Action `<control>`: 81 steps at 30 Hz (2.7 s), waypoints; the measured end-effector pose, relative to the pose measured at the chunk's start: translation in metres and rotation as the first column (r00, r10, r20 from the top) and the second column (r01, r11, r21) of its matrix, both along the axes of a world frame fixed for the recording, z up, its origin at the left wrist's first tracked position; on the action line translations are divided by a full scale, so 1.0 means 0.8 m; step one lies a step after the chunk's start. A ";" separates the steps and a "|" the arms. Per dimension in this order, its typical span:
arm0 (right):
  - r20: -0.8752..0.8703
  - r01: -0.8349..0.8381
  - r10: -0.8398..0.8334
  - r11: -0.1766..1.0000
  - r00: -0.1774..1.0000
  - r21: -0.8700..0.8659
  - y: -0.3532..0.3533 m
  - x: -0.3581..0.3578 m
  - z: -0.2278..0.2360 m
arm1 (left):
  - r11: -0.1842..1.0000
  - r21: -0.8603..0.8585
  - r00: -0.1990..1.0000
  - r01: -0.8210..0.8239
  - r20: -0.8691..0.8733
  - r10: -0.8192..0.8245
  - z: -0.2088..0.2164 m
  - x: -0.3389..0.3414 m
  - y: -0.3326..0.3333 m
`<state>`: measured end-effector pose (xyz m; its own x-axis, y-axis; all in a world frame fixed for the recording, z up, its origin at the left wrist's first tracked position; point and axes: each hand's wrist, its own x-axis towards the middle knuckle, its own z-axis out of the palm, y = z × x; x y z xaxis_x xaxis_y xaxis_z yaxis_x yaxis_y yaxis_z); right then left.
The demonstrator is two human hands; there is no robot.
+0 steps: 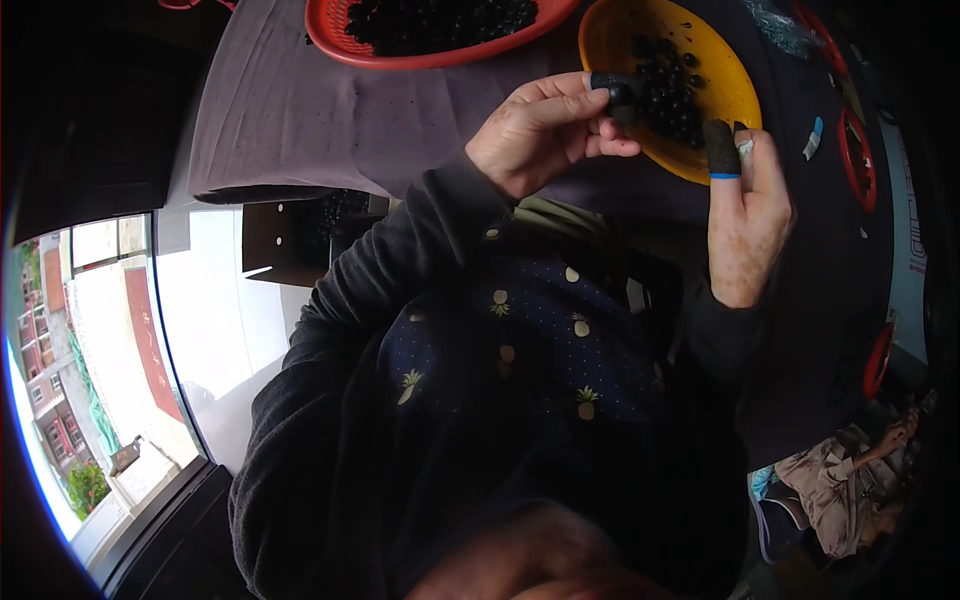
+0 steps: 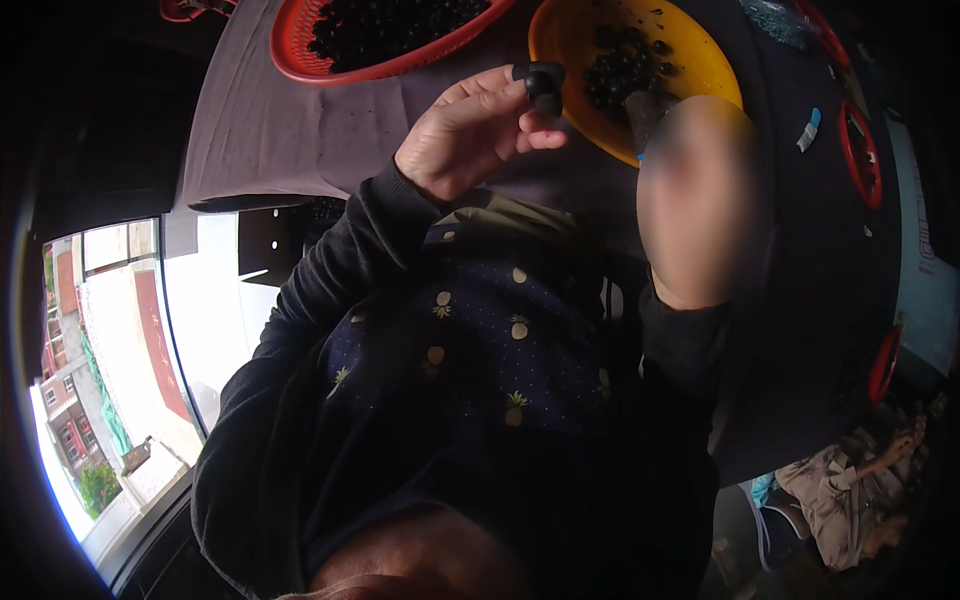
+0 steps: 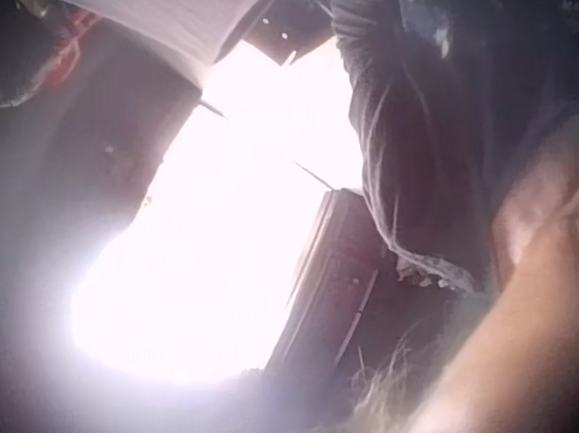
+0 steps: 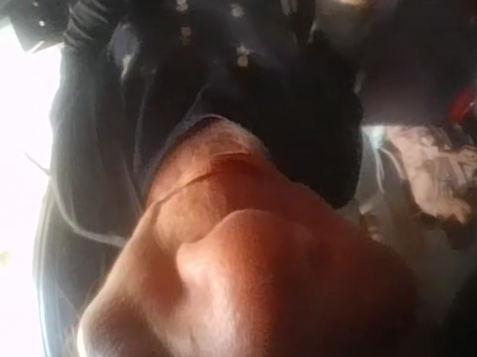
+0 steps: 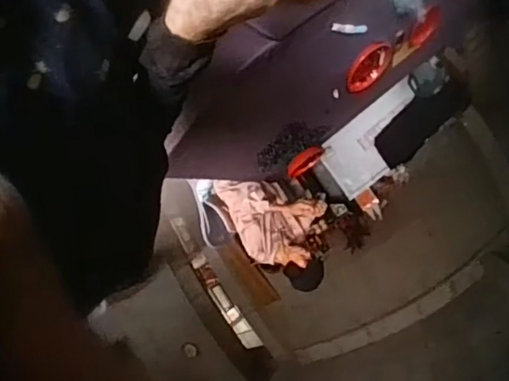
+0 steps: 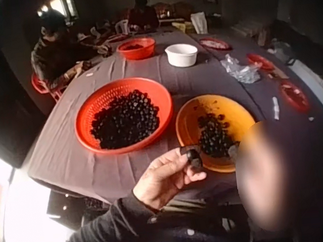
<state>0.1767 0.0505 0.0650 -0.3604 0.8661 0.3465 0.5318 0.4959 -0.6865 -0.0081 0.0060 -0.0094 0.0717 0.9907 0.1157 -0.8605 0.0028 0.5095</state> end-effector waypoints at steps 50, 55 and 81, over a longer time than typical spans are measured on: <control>-0.209 -0.289 0.255 0.946 0.944 -0.150 -0.025 -0.033 -0.025 | 0.985 0.104 -0.741 -0.137 -0.670 -0.033 0.028 -0.205 0.070; -0.215 -0.291 0.254 0.942 0.943 -0.165 -0.027 -0.031 -0.025 | 0.987 0.083 -0.764 -0.137 -0.643 -0.052 0.026 -0.193 0.076; -0.266 -0.296 0.259 0.948 0.929 -0.113 -0.025 -0.056 -0.033 | 0.897 0.149 0.494 -0.416 -0.791 0.361 0.115 -0.154 -0.005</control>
<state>0.1317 0.0302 0.0386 -0.5143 0.7919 0.3294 0.1941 0.4816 -0.8546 -0.1312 0.0020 0.0822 -0.2888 0.9440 0.1598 -0.0372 -0.1779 0.9833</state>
